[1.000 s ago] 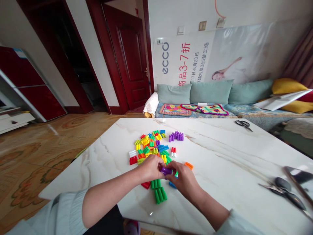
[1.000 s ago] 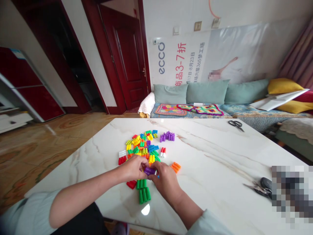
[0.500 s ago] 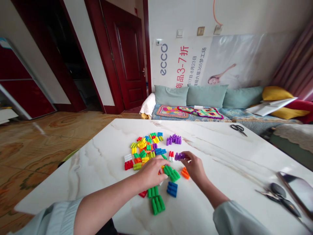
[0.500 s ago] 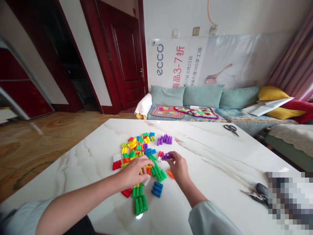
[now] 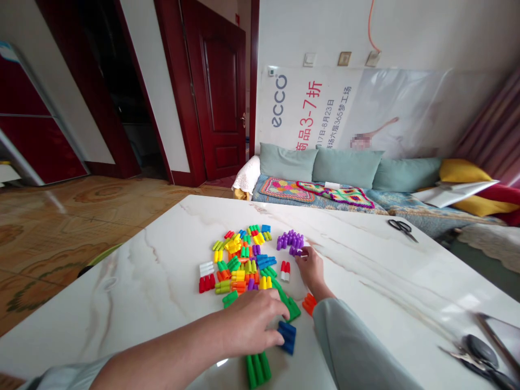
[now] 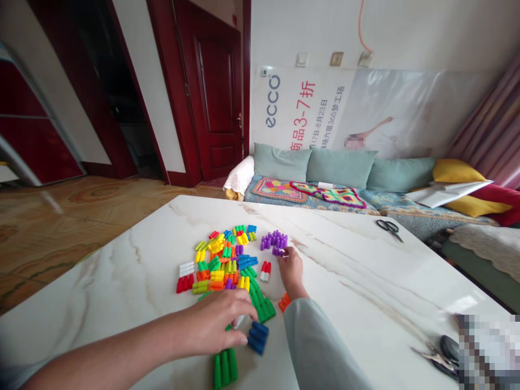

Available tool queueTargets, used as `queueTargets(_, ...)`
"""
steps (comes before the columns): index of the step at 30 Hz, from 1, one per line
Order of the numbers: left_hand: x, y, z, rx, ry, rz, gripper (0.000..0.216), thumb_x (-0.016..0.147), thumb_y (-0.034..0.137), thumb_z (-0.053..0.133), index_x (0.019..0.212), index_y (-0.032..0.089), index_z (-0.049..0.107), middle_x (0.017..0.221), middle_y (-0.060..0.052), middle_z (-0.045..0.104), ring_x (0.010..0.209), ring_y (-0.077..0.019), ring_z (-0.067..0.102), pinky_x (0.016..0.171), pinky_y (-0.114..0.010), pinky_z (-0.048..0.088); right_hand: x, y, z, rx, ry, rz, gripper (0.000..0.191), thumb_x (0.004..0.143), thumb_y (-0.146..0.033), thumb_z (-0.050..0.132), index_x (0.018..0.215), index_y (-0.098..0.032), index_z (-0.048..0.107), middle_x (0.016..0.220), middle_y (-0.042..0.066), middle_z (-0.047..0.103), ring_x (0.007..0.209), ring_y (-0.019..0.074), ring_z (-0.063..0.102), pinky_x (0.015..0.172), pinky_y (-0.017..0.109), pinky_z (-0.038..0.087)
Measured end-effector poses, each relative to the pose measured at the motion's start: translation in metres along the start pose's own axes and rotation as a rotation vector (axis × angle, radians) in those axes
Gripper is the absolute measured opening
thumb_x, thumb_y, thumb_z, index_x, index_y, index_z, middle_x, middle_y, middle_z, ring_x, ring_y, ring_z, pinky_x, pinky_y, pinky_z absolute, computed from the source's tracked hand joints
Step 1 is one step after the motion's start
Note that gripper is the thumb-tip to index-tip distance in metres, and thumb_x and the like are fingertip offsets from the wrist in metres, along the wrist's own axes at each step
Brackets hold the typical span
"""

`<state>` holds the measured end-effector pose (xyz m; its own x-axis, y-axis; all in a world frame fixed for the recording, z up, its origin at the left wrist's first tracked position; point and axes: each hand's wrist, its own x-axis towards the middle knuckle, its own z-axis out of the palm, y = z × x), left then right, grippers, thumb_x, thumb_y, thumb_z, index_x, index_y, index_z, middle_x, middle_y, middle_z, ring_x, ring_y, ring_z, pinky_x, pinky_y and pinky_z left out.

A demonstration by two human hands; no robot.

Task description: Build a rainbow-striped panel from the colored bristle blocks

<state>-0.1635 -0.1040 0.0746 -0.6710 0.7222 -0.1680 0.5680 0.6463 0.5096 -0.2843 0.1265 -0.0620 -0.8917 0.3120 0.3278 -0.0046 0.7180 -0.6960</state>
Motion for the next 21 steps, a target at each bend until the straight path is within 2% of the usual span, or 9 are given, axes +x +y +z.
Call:
queueTargets(2, -0.001, -0.002, 0.0, 0.0, -0.009, 0.009, 0.036, 0.075, 0.036, 0.07, 0.11, 0.03, 0.067, 0.107, -0.003, 0.063, 0.086, -0.0203, 0.062, 0.075, -0.029, 0.048, -0.002, 0.002, 0.003, 0.027, 0.06, -0.013, 0.026, 0.075, -0.035, 0.054, 0.093, -0.017, 0.06, 0.093, 0.01, 0.068, 0.071, 0.019, 0.061, 0.07, 0.032, 0.047)
queueTargets(4, -0.001, -0.003, 0.0, 0.005, -0.012, 0.025, 0.038, 0.074, 0.038, 0.07, 0.111, 0.031, 0.067, 0.106, -0.003, 0.063, 0.087, -0.0211, 0.062, 0.076, -0.03, 0.048, -0.007, 0.005, 0.003, 0.038, 0.083, -0.055, 0.024, 0.078, -0.039, 0.053, 0.083, -0.017, 0.061, 0.088, 0.01, 0.066, 0.071, 0.0191, 0.059, 0.07, 0.032, 0.047)
queueTargets(7, -0.001, -0.003, -0.001, 0.001, -0.012, 0.045, 0.037, 0.074, 0.037, 0.07, 0.111, 0.03, 0.067, 0.104, -0.003, 0.064, 0.085, -0.0207, 0.063, 0.073, -0.029, 0.048, -0.012, 0.007, 0.001, 0.062, 0.011, -0.134, 0.027, 0.081, -0.04, 0.05, 0.074, -0.018, 0.064, 0.086, 0.009, 0.065, 0.075, 0.0189, 0.059, 0.073, 0.032, 0.048)
queueTargets(12, -0.002, -0.001, -0.003, -0.011, -0.021, 0.035, 0.036, 0.075, 0.035, 0.07, 0.11, 0.029, 0.068, 0.102, -0.002, 0.065, 0.08, -0.0193, 0.063, 0.069, -0.027, 0.046, -0.014, 0.002, 0.001, 0.034, -0.081, -0.158, 0.03, 0.082, -0.035, 0.048, 0.093, -0.019, 0.07, 0.1, 0.007, 0.064, 0.077, 0.0164, 0.06, 0.074, 0.029, 0.048)
queueTargets(15, -0.003, 0.001, -0.003, -0.008, -0.037, 0.021, 0.037, 0.075, 0.035, 0.07, 0.112, 0.029, 0.067, 0.104, -0.002, 0.065, 0.08, -0.019, 0.062, 0.07, -0.027, 0.046, -0.014, 0.001, 0.002, -0.057, -0.105, -0.182, 0.033, 0.084, -0.034, 0.048, 0.105, -0.02, 0.069, 0.104, 0.005, 0.064, 0.077, 0.0151, 0.06, 0.072, 0.028, 0.047)
queueTargets(21, -0.003, 0.001, -0.004, -0.001, -0.046, -0.006, 0.039, 0.075, 0.035, 0.07, 0.114, 0.029, 0.066, 0.105, -0.003, 0.065, 0.082, -0.0194, 0.063, 0.072, -0.027, 0.046, -0.014, -0.001, 0.003, -0.185, -0.13, -0.223, 0.037, 0.086, -0.037, 0.051, 0.116, -0.021, 0.066, 0.113, 0.005, 0.062, 0.08, 0.0152, 0.06, 0.072, 0.028, 0.045)
